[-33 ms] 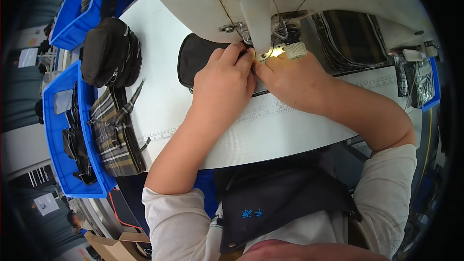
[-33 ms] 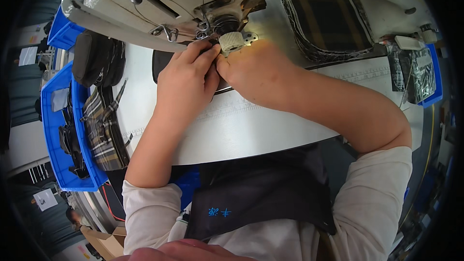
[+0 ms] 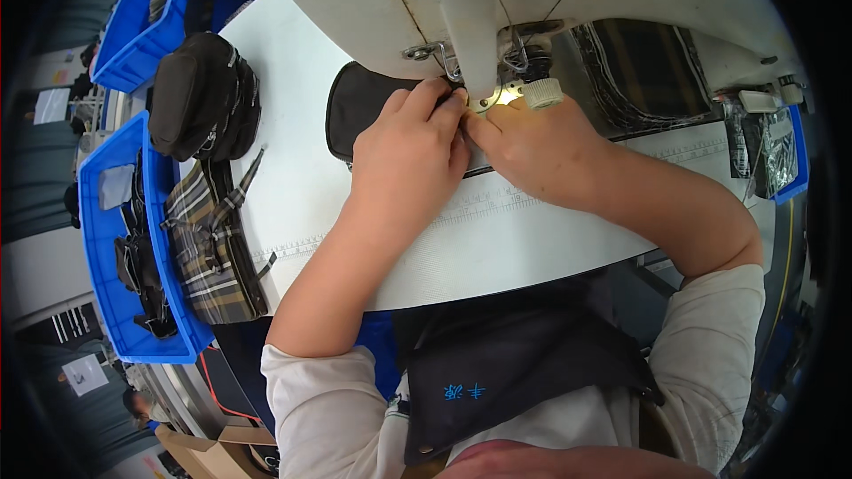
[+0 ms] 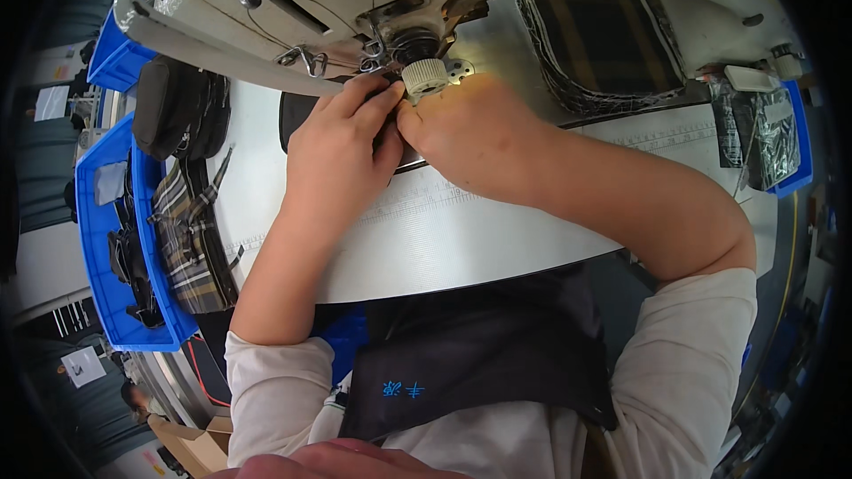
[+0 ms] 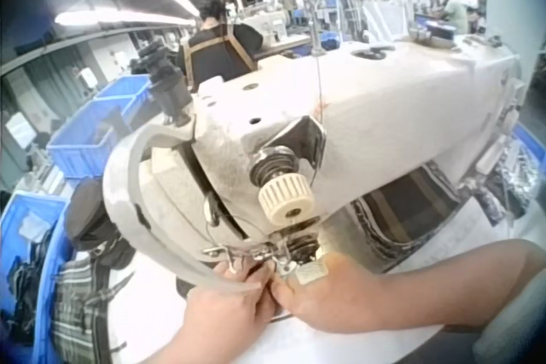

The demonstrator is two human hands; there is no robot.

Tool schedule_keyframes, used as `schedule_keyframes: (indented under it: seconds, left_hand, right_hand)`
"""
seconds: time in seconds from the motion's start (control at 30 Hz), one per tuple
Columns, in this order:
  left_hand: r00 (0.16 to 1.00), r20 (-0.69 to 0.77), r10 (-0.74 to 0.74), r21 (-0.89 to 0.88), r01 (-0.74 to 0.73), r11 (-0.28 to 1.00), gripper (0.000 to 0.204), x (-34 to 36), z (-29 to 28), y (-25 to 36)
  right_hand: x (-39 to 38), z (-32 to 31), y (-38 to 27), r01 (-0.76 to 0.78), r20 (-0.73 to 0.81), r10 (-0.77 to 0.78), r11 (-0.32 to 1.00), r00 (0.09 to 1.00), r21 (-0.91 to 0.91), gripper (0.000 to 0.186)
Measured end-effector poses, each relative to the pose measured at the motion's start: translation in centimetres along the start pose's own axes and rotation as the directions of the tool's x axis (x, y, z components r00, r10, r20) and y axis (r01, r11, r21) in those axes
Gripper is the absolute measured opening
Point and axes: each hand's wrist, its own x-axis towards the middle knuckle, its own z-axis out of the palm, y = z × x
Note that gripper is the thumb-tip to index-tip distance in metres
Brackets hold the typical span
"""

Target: The person sews a zipper onto a small fabric pouch using an industrial sewing machine. They guide the pouch under the needle, stitch along the zipper line, and then inspect the finished seam. The person repeats this process for a second pouch, handling the fabric and machine controls with both hands.

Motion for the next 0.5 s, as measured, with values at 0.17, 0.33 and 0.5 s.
schedule_keyframes:
  seconds: [0.17,0.33,0.5]
  left_hand:
    - [0.989,0.148,-0.001,-0.401,0.061,0.914,0.058,-0.4,-2.3,-1.9]
    - [0.948,0.301,-0.098,-0.513,0.248,0.822,0.060,-0.5,-3.0,-3.7]
    - [0.998,-0.019,-0.064,-0.188,0.059,0.980,0.045,-0.2,-0.7,-1.6]
  right_hand:
    - [-0.4,-0.1,-0.1,0.012,0.060,-0.015,0.998,0.998,0.055,0.030]
    - [-0.2,-0.1,-0.7,0.102,0.022,-0.104,0.992,0.994,0.078,0.039]
    - [-0.7,0.1,-1.4,0.193,0.048,-0.190,0.980,0.981,-0.052,0.039]
